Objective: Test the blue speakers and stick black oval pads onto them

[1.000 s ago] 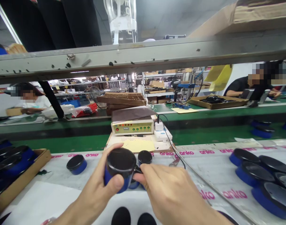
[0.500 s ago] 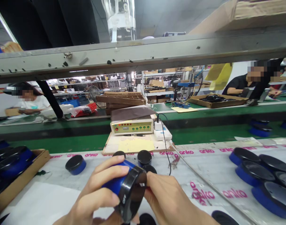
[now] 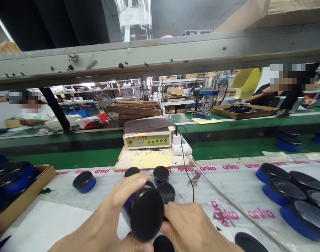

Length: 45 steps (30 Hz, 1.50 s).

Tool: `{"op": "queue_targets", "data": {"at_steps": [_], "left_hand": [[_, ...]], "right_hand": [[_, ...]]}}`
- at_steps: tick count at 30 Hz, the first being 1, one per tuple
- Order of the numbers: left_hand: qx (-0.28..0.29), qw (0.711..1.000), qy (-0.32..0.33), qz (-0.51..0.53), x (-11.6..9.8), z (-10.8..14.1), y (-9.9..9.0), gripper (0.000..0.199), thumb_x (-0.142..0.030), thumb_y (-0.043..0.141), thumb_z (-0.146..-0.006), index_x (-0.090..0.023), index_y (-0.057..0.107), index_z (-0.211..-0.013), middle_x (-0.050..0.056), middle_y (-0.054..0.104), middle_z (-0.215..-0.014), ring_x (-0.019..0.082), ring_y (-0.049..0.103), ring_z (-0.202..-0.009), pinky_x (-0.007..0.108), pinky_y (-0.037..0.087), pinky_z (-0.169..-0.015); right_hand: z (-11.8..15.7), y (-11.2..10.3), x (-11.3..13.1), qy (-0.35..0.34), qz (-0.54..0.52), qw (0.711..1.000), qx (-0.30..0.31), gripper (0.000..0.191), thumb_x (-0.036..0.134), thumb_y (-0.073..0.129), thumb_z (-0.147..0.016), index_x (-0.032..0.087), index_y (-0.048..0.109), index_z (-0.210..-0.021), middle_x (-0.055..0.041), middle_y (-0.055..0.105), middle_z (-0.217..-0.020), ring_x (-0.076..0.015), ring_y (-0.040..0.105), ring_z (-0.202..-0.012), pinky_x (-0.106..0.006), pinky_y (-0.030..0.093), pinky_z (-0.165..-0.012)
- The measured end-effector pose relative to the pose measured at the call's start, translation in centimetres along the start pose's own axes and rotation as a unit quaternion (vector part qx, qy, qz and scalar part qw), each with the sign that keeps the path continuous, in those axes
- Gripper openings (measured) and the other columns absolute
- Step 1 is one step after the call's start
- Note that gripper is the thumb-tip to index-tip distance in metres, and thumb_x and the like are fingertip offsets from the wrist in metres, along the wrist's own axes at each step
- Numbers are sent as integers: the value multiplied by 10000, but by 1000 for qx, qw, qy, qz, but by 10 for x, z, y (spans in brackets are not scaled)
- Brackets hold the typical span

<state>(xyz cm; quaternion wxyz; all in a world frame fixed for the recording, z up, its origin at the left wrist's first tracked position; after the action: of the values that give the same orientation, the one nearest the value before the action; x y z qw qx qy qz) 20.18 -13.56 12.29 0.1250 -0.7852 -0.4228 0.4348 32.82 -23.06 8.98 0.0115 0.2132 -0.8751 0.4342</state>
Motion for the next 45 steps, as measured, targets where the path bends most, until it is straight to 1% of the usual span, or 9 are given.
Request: {"op": "queue_targets", "data": {"at_steps": [4, 7, 12, 19, 27, 34, 36, 39, 45], "left_hand": [[-40, 989, -128, -60, 35, -7, -18, 555, -300, 671, -759, -250, 467, -1272, 78, 534, -1283, 281, 473, -1197, 397, 342, -1031], [-158, 958, -211, -113, 73, -19, -41, 540, -257, 642, -754, -243, 446, -1256, 69, 515, -1276, 271, 467, -1180, 432, 312, -1035], [-59, 978, -196, -39, 110, -64, 5, 649, -332, 667, -720, -205, 381, -1289, 97, 472, -1302, 261, 446, -1189, 421, 320, -1027], [171, 977, -120, -47, 123, -100, 99, 531, -235, 682, -633, -197, 552, -1146, 93, 542, -1126, 278, 531, -1043, 388, 406, -926], [175, 973, -147, -34, 135, -93, 73, 424, -255, 689, -608, -195, 637, -1024, 38, 597, -963, 270, 582, -943, 359, 413, -887], [107, 969, -168, 149, 94, -105, 73, 596, -498, 637, -735, -234, 503, -1252, 91, 441, -1369, 290, 368, -1283, 422, 296, -1056], [105, 905, -206, 357, 69, -107, 79, 543, -559, 417, -863, -254, 423, -1312, 94, 393, -1408, 266, 408, -1262, 430, 408, -976], [115, 801, -265, 525, 40, -101, 79, 481, -510, 468, -869, -196, 505, -1230, 123, 565, -1224, 248, 590, -1042, 401, 531, -802], [-1, 725, -345, 596, 37, -68, 46, 337, -374, 667, -772, -103, 636, -968, 103, 690, -900, 212, 658, -864, 341, 534, -815]], "right_hand": [[15, -10, -9, 13, 78, 996, -34, 157, 138, 394, -922, 198, 487, -810, 28, 529, -589, -116, 508, -452, -257, 332, -432], [36, -41, -41, 176, 93, 975, -102, 173, 258, 385, -941, 232, 482, -800, 49, 491, -536, -118, 484, -415, -243, 356, -406], [78, -120, -119, 468, 184, 834, -226, 346, 459, 248, -938, 233, 434, -755, -38, 567, -711, -177, 564, -655, -289, 415, -588], [110, -157, -203, 552, 307, 769, -97, 246, 425, 401, -846, 198, 429, -756, -101, 586, -722, -233, 594, -709, -334, 405, -621], [131, -141, -256, 604, 294, 740, 31, 242, 322, 654, -695, 156, 503, -604, -94, 609, -749, -303, 565, -933, -474, 369, -794], [59, -125, -174, 449, 139, 881, 46, 384, 468, 606, -758, 201, 530, -1023, -38, 632, -970, -201, 587, -916, -286, 450, -768], [27, -109, -125, 327, -18, 943, 60, 529, 478, 615, -767, 218, 449, -1197, -40, 598, -1069, -194, 571, -970, -278, 459, -797], [1, -101, -67, 260, -14, 965, 17, 449, 461, 604, -790, 230, 467, -1149, -8, 597, -915, -160, 587, -778, -247, 478, -650], [-1, -97, -6, 147, 78, 982, -88, 211, 271, 318, -936, 243, 497, -828, -14, 604, -692, -162, 570, -578, -255, 433, -483]]}}
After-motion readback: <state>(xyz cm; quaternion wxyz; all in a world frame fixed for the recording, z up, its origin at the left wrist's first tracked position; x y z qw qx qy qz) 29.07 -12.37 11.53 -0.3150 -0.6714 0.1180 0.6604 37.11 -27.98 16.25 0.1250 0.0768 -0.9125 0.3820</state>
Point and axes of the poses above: each hand's wrist, its own z-axis away from the middle knuckle, its own y-axis out of the palm, x = y × z, the point moved 4 cm from there along -z, towards the middle knuckle
